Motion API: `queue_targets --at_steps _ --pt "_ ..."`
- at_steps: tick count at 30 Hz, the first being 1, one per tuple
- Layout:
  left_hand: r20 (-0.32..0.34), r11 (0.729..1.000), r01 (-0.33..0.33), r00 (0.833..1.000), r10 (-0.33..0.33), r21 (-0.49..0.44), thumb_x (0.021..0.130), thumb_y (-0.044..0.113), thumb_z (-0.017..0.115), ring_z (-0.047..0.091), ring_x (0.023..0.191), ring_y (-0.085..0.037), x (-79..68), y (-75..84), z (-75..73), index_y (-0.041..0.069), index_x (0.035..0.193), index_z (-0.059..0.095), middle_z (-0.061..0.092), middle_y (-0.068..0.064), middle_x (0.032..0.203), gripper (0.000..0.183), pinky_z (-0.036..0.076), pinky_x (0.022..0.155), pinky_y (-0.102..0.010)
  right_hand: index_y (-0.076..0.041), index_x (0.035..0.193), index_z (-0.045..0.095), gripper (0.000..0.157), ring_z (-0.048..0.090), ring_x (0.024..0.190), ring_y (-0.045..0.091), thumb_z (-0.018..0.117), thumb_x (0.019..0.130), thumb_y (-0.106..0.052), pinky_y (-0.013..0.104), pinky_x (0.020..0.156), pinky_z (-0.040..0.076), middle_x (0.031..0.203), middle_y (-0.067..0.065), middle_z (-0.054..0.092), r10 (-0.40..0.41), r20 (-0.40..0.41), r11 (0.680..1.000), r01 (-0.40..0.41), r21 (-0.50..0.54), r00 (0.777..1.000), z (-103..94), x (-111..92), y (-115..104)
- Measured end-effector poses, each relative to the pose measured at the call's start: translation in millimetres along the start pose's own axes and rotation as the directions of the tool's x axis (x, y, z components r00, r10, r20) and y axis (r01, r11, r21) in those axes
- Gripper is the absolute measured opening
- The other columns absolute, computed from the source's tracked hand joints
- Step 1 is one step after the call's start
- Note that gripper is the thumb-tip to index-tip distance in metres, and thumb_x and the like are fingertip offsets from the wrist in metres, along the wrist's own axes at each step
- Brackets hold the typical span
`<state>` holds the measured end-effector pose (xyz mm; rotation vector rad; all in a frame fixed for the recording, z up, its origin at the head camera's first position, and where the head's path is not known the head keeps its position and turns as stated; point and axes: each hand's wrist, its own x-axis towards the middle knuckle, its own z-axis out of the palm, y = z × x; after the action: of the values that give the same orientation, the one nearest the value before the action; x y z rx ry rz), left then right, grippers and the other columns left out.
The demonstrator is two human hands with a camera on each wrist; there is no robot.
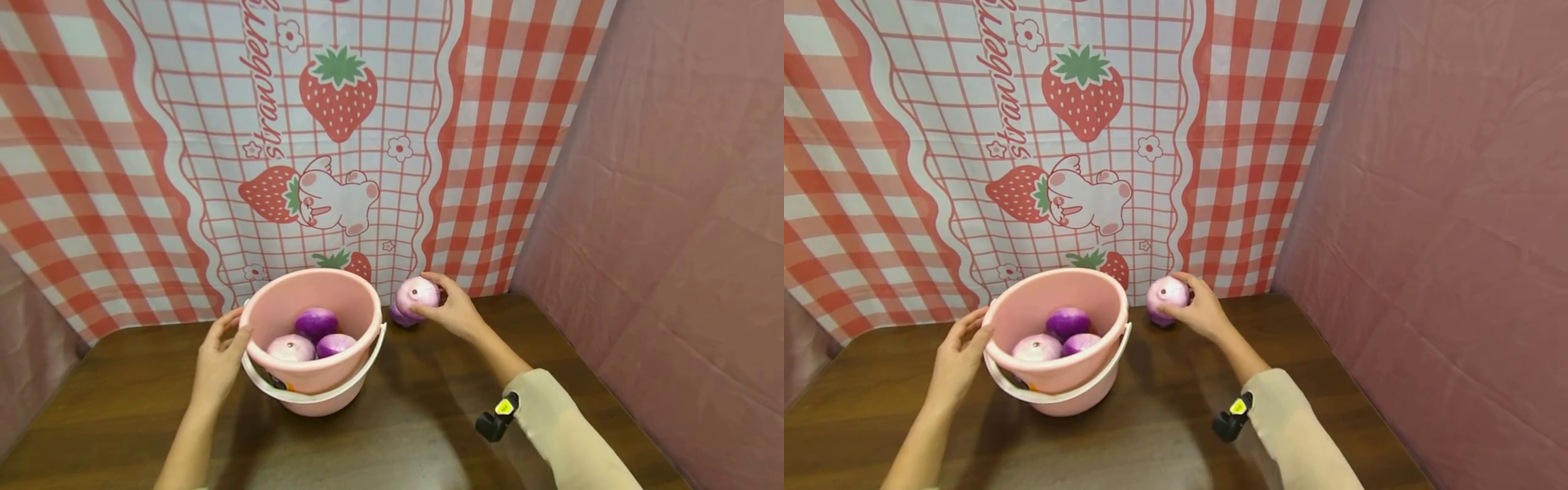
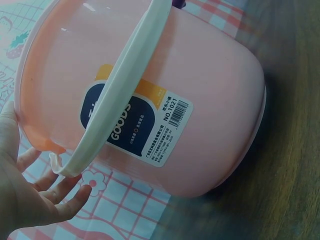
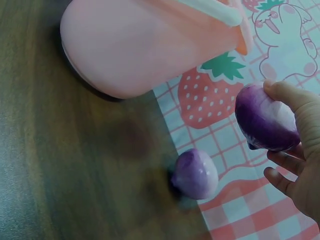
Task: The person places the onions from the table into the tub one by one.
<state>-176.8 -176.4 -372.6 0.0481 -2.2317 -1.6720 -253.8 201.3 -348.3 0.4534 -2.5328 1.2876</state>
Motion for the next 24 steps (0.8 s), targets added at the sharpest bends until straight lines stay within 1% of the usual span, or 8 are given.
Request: queue_targets --at_steps 5,7,12,16,21,24 --pt "-0.014 1.000 0.014 1.000 -0.014 0.014 0.096 0.027 0.051 0.049 0.080 0.016 -0.1 0.6 0.4 0.010 0.135 0.047 0.051 -0.016 0.132 0.043 0.044 0.068 -0.008 -0.009 0.131 0.050 0.067 0.056 0.096 0.026 0.080 0.073 -0.024 0.030 0.075 0.050 0.121 0.013 0.057 0.004 0.019 1.000 -0.004 0.001 1.000 -2.2 5.1 -7.1" --pt "-0.011 1.000 0.003 1.000 -0.003 0.010 0.096 0.027 0.051 0.049 0.080 0.016 -0.3 1.0 0.3 0.008 0.135 0.046 0.051 -0.018 0.132 0.044 0.044 0.068 -0.008 -0.008 0.132 0.050 0.067 0.056 0.095 0.026 0.079 0.074 -0.024 0.030 0.074 0.050 0.121 0.013 0.057 0.001 0.025 1.000 -0.002 0.004 1.000 -2.8 7.1 -10.1" --pt "-0.005 1.000 -0.013 1.000 0.013 0.001 0.096 0.025 0.050 0.049 0.080 0.016 -0.2 0.8 0.4 0.007 0.135 0.046 0.050 -0.020 0.132 0.044 0.044 0.068 -0.008 -0.009 0.133 0.049 0.068 0.056 0.099 0.027 0.078 0.075 -0.028 0.031 0.074 0.051 0.124 0.011 0.056 -0.013 0.033 1.000 0.013 0.000 0.999 -3.0 11.9 -18.7" --pt "-0.008 1.000 -0.002 1.000 0.002 -0.002 0.096 0.024 0.050 0.049 0.080 0.016 1.2 0.2 1.0 0.008 0.135 0.046 0.050 -0.018 0.133 0.043 0.044 0.069 -0.008 -0.011 0.134 0.049 0.069 0.054 0.102 0.026 0.077 0.075 -0.032 0.033 0.075 0.050 0.126 0.009 0.056 -0.020 0.030 1.000 0.021 -0.015 0.999 -2.0 14.5 -26.0" --pt "-0.002 1.000 -0.004 1.000 0.004 -0.009 0.096 0.023 0.050 0.049 0.079 0.017 2.0 -0.7 0.6 0.008 0.136 0.045 0.049 -0.021 0.134 0.043 0.044 0.068 -0.007 -0.010 0.134 0.049 0.070 0.053 0.104 0.026 0.078 0.074 -0.033 0.035 0.077 0.050 0.127 0.007 0.056 -0.026 0.030 0.999 0.027 -0.019 0.999 0.1 17.4 -31.8" --pt "-0.001 1.000 -0.001 1.000 0.001 -0.006 0.096 0.024 0.050 0.048 0.079 0.017 1.6 -0.9 0.2 0.008 0.136 0.045 0.049 -0.021 0.134 0.044 0.044 0.068 -0.008 -0.013 0.133 0.049 0.069 0.053 0.104 0.025 0.079 0.074 -0.033 0.034 0.077 0.050 0.126 0.006 0.056 -0.033 0.031 0.999 0.034 -0.018 0.999 1.6 19.4 -33.8"
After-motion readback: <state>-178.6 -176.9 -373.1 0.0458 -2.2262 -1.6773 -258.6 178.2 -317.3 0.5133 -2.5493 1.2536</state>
